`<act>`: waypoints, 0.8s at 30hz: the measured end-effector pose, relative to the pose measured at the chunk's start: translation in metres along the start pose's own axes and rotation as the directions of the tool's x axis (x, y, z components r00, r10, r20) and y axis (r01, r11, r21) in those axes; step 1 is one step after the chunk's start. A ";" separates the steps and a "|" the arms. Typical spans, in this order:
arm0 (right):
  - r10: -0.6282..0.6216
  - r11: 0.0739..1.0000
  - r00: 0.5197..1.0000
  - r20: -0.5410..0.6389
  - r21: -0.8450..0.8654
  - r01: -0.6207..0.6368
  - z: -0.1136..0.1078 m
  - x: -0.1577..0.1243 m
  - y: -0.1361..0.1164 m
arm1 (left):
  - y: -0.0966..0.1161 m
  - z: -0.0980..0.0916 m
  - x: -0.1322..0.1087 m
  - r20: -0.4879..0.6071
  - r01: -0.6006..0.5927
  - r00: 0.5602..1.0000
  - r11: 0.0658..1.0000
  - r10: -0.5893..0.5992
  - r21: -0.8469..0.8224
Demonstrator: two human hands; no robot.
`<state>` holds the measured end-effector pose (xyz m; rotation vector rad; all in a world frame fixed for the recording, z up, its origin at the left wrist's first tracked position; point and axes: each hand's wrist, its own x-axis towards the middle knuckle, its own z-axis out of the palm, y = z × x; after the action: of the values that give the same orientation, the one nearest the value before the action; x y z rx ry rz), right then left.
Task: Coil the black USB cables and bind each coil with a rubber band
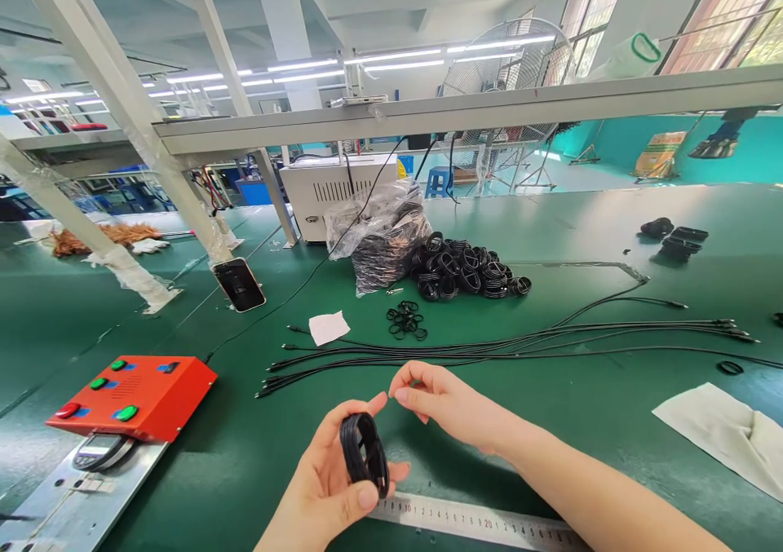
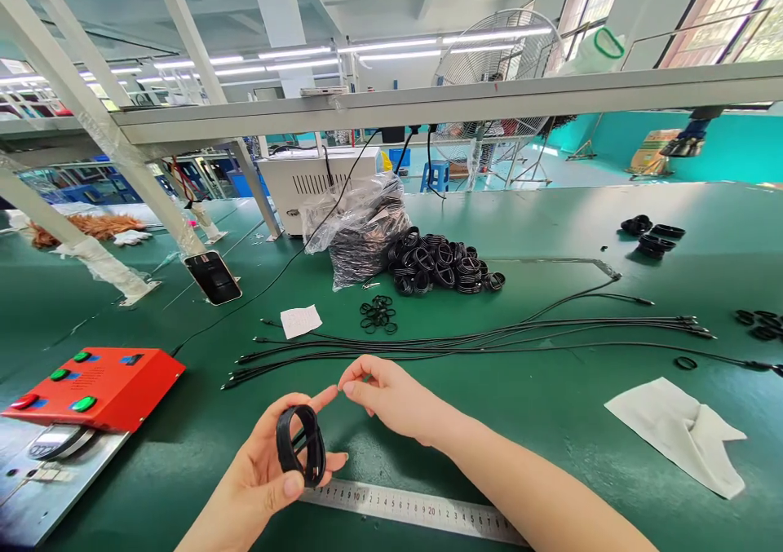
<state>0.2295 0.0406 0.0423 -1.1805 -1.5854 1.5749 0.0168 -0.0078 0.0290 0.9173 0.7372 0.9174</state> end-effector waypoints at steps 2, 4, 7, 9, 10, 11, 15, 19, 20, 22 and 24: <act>-0.028 0.999 0.999 0.044 -0.023 0.029 -0.001 -0.003 -0.004 | 0.001 -0.001 0.000 0.009 0.042 0.999 0.998 -0.041 -0.057; -0.035 0.997 0.997 0.072 -0.062 0.039 -0.002 -0.007 -0.009 | 0.000 -0.001 -0.001 0.027 0.082 0.996 0.987 -0.079 -0.138; -0.046 0.991 0.997 0.055 -0.121 0.053 -0.002 -0.012 -0.015 | -0.004 -0.003 0.000 0.030 0.106 0.994 0.965 -0.101 -0.242; -0.093 0.982 0.995 0.024 -0.163 0.096 -0.001 -0.015 -0.017 | -0.006 -0.004 0.001 0.022 0.111 0.994 0.954 -0.109 -0.279; -0.126 0.975 0.992 0.023 -0.183 0.128 0.000 -0.016 -0.018 | -0.007 -0.005 0.001 0.018 0.114 0.993 0.951 -0.114 -0.288; -0.161 0.966 0.986 0.032 -0.198 0.165 0.001 -0.017 -0.019 | -0.008 -0.005 0.002 0.017 0.118 0.993 0.950 -0.118 -0.289; -0.227 0.944 0.970 0.092 -0.222 0.242 0.006 -0.020 -0.018 | -0.009 -0.005 0.004 0.018 0.117 0.993 0.966 -0.116 -0.231; -0.191 0.948 0.978 0.079 -0.244 0.204 0.007 -0.019 -0.017 | -0.011 -0.002 0.008 -0.012 0.062 0.998 0.993 -0.064 -0.102; -0.185 0.949 0.980 0.069 -0.247 0.197 0.006 -0.019 -0.018 | -0.011 -0.001 0.009 -0.029 0.046 0.998 0.997 -0.048 -0.062; -0.174 0.950 0.983 0.053 -0.255 0.182 0.005 -0.019 -0.019 | -0.013 0.001 0.010 -0.075 0.027 0.997 1.000 -0.026 0.010; -0.151 0.956 0.987 0.057 -0.247 0.161 0.004 -0.019 -0.019 | -0.015 0.003 0.010 -0.117 0.025 0.993 0.998 -0.018 0.057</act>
<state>0.2307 0.0236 0.0638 -1.1277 -1.8977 1.3311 0.0284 -0.0042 0.0157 0.9111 0.8758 0.9397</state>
